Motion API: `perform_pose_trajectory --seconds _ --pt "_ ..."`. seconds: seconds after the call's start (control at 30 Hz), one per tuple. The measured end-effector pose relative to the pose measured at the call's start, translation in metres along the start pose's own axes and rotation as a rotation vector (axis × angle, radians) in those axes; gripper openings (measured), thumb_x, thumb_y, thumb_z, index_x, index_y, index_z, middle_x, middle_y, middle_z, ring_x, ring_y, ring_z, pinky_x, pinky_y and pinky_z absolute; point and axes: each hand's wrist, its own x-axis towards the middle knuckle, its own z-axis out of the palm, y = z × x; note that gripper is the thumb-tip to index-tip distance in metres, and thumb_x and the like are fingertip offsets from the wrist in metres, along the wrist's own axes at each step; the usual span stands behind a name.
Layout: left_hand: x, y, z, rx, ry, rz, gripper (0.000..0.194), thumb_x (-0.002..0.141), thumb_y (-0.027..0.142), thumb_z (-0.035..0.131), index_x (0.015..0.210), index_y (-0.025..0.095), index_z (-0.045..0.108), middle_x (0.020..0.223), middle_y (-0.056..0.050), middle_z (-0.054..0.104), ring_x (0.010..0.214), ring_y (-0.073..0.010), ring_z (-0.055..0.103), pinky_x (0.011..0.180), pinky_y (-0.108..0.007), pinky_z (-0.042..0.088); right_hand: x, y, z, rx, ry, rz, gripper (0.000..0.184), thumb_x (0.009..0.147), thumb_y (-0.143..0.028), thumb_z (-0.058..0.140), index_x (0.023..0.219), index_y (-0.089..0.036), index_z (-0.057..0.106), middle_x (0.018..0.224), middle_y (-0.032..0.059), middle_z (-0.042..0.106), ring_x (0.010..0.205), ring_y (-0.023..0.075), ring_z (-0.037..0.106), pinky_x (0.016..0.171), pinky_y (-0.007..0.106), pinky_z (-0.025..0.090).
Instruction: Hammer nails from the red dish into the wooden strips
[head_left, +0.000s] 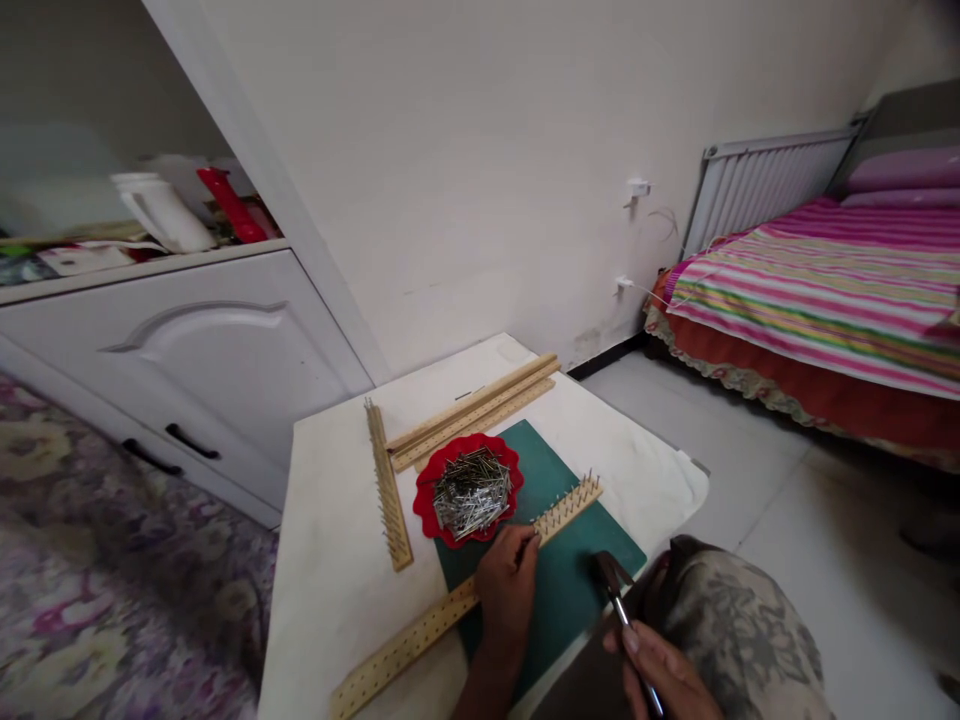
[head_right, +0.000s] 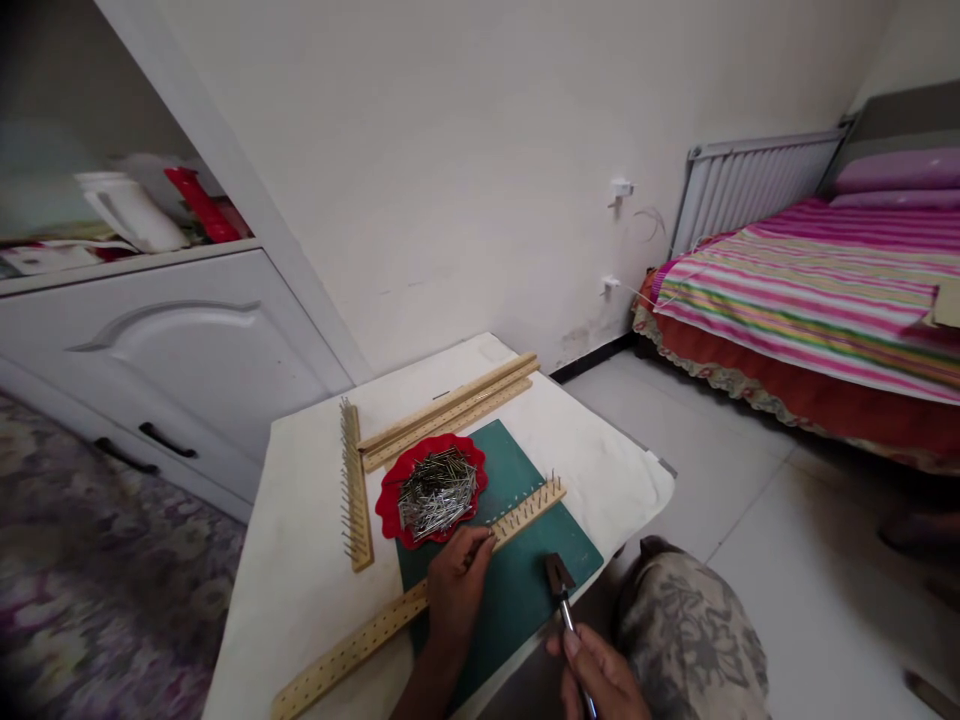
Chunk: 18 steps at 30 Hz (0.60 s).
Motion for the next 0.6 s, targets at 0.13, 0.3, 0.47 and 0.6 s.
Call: perform_pose_trajectory --seconds 0.13,0.3,0.47,0.6 --pt "0.0002 -0.0005 0.0005 0.003 0.018 0.012 0.02 0.083 0.029 0.046 0.077 0.019 0.062 0.076 -0.001 0.064 0.072 -0.014 0.058 0.067 -0.022 0.043 -0.0006 -0.0026 0.0026 -0.03 0.035 -0.018 0.049 0.07 -0.066 0.05 0.08 -0.018 0.056 0.038 -0.0075 0.045 0.033 0.007 0.033 0.032 0.016 0.018" --pt "0.0005 -0.0006 0.0016 0.002 0.003 0.012 0.022 0.084 0.03 0.044 0.077 0.018 0.061 0.077 -0.002 0.064 0.072 -0.0144 0.058 0.067 -0.023 0.043 -0.0003 -0.005 0.0052 -0.021 0.021 -0.022 0.046 0.073 -0.064 0.049 0.081 -0.019 0.055 0.039 -0.0077 0.044 0.033 0.0066 0.032 0.03 0.015 0.018" --pt "0.0004 -0.0006 0.0026 0.026 0.007 0.006 0.021 0.084 0.029 0.044 0.078 0.019 0.061 0.077 0.0 0.063 0.073 -0.0132 0.058 0.069 -0.022 0.042 0.0002 -0.0061 0.0043 -0.035 -0.004 -0.037 0.044 0.075 -0.062 0.047 0.08 -0.019 0.054 0.039 -0.0078 0.045 0.031 0.0059 0.031 0.03 0.015 0.02" --pt "-0.0001 -0.002 0.0038 0.053 0.011 0.02 0.022 0.084 0.029 0.044 0.077 0.019 0.061 0.076 -0.001 0.062 0.072 -0.0135 0.057 0.067 -0.023 0.041 0.0005 -0.0102 0.0032 -0.046 -0.018 -0.056 0.045 0.075 -0.063 0.046 0.08 -0.019 0.054 0.038 -0.0093 0.042 0.029 0.0054 0.028 0.028 0.015 0.018"
